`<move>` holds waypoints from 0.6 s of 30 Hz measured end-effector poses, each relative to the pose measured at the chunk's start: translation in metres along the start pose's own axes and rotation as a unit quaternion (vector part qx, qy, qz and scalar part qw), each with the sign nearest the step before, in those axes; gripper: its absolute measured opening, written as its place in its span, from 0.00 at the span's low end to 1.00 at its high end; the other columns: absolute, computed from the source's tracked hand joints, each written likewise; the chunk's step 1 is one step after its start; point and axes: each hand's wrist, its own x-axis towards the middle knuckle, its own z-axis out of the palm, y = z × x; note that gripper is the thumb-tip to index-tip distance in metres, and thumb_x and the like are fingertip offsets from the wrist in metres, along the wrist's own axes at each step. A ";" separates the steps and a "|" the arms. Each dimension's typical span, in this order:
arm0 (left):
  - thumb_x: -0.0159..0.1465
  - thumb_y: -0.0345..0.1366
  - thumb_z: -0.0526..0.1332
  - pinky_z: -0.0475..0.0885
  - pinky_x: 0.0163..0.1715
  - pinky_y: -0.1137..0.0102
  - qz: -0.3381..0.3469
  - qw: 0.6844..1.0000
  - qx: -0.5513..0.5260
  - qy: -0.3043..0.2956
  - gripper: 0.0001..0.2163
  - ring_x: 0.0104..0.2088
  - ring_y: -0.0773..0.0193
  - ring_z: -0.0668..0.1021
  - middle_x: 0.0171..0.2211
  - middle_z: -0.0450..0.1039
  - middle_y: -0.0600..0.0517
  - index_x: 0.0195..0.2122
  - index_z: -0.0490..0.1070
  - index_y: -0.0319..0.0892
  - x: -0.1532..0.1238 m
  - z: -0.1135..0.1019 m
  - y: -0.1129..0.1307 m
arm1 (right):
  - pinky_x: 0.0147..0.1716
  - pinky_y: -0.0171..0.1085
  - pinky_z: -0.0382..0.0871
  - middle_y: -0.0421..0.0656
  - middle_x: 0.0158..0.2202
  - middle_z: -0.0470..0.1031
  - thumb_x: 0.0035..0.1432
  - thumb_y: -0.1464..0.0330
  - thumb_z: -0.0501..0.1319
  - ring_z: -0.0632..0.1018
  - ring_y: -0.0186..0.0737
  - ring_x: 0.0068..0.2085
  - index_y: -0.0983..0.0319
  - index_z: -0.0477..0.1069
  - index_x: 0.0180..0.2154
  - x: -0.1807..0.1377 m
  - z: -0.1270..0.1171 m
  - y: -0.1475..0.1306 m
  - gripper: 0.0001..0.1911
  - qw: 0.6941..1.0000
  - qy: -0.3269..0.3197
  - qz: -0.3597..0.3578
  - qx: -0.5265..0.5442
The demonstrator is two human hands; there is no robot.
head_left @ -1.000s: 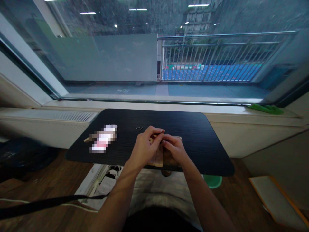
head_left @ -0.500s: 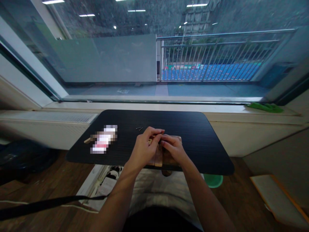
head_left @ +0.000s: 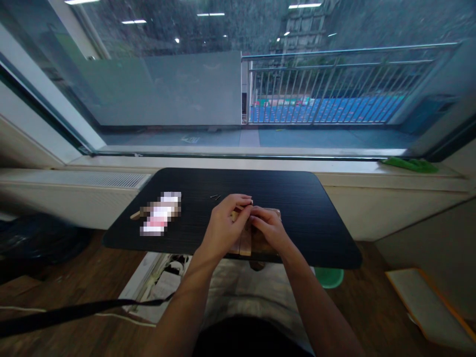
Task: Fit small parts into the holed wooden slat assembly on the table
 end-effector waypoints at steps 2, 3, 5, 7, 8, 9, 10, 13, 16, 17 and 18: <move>0.63 0.31 0.63 0.78 0.46 0.64 0.020 1.000 0.017 0.012 0.03 0.43 0.59 0.82 0.42 0.80 0.47 0.37 0.76 0.42 0.001 0.000 -0.001 | 0.43 0.40 0.74 0.41 0.37 0.83 0.57 0.65 0.63 0.80 0.43 0.40 0.57 0.82 0.36 0.000 0.000 -0.002 0.08 1.000 0.004 0.002 -0.003; 0.63 0.31 0.64 0.78 0.45 0.64 0.025 0.999 0.021 0.014 0.03 0.42 0.60 0.82 0.41 0.80 0.48 0.37 0.76 0.42 0.001 0.000 -0.002 | 0.42 0.40 0.74 0.41 0.37 0.83 0.57 0.65 0.63 0.80 0.42 0.40 0.57 0.82 0.35 0.000 0.000 -0.002 0.08 1.000 0.007 0.003 -0.005; 0.63 0.31 0.64 0.78 0.43 0.66 0.031 0.999 0.022 0.014 0.03 0.40 0.61 0.81 0.40 0.79 0.48 0.37 0.76 0.42 0.000 0.001 -0.003 | 0.43 0.40 0.74 0.41 0.37 0.83 0.57 0.65 0.63 0.80 0.43 0.39 0.57 0.82 0.35 0.000 0.000 -0.002 0.08 1.000 0.012 0.004 -0.005; 0.63 0.31 0.64 0.77 0.41 0.67 0.033 0.999 0.018 0.017 0.03 0.39 0.62 0.81 0.39 0.79 0.49 0.38 0.75 0.42 -0.002 0.002 -0.004 | 0.43 0.41 0.74 0.41 0.38 0.83 0.57 0.64 0.64 0.80 0.43 0.40 0.57 0.82 0.35 0.000 0.001 -0.001 0.08 1.000 0.013 0.004 0.003; 0.63 0.31 0.64 0.77 0.41 0.67 0.032 0.999 0.017 0.019 0.02 0.39 0.62 0.81 0.39 0.79 0.49 0.38 0.75 0.42 -0.002 0.002 -0.004 | 0.44 0.41 0.74 0.42 0.38 0.83 0.57 0.64 0.64 0.80 0.43 0.41 0.57 0.82 0.35 0.000 0.001 -0.001 0.08 1.000 0.011 0.004 0.007; 0.63 0.31 0.64 0.77 0.40 0.67 0.030 0.999 0.017 0.020 0.02 0.38 0.62 0.81 0.39 0.78 0.49 0.38 0.75 0.42 -0.003 0.003 -0.005 | 0.43 0.41 0.74 0.42 0.38 0.83 0.57 0.63 0.64 0.80 0.43 0.41 0.57 0.82 0.35 0.000 0.002 0.000 0.08 1.000 0.010 0.002 0.011; 0.64 0.32 0.64 0.77 0.40 0.67 0.028 0.999 0.018 0.020 0.02 0.38 0.63 0.81 0.38 0.78 0.50 0.38 0.75 0.42 -0.003 0.003 -0.005 | 0.43 0.41 0.74 0.42 0.38 0.83 0.58 0.63 0.64 0.80 0.43 0.40 0.57 0.81 0.35 0.000 0.002 0.000 0.08 1.000 0.010 0.000 0.013; 0.64 0.32 0.64 0.76 0.39 0.68 0.022 0.999 0.021 0.014 0.02 0.37 0.63 0.80 0.37 0.78 0.50 0.37 0.74 0.42 -0.003 0.003 -0.006 | 0.41 0.40 0.75 0.41 0.36 0.83 0.57 0.64 0.64 0.80 0.42 0.38 0.57 0.82 0.35 -0.001 0.002 -0.001 0.08 1.000 0.016 -0.009 0.001; 0.63 0.31 0.64 0.76 0.38 0.69 0.020 1.000 0.021 0.012 0.02 0.36 0.64 0.80 0.36 0.78 0.51 0.37 0.74 0.42 -0.003 0.002 -0.005 | 0.39 0.39 0.75 0.41 0.34 0.83 0.56 0.65 0.65 0.80 0.41 0.36 0.57 0.82 0.35 -0.001 0.002 -0.002 0.07 1.000 0.023 -0.014 -0.004; 0.63 0.31 0.65 0.76 0.38 0.69 0.019 1.000 0.021 0.012 0.02 0.36 0.64 0.80 0.36 0.78 0.51 0.37 0.74 0.42 -0.003 0.002 -0.005 | 0.38 0.38 0.75 0.41 0.34 0.83 0.56 0.65 0.65 0.80 0.41 0.36 0.57 0.82 0.35 -0.001 0.003 -0.002 0.07 1.000 0.025 -0.015 -0.001; 0.63 0.31 0.65 0.75 0.38 0.70 0.019 1.000 0.021 0.013 0.02 0.36 0.64 0.80 0.36 0.78 0.51 0.37 0.74 0.42 -0.003 0.002 -0.005 | 0.38 0.38 0.75 0.40 0.34 0.83 0.56 0.65 0.65 0.80 0.41 0.36 0.57 0.82 0.34 -0.001 0.003 -0.002 0.07 1.000 0.027 -0.015 0.003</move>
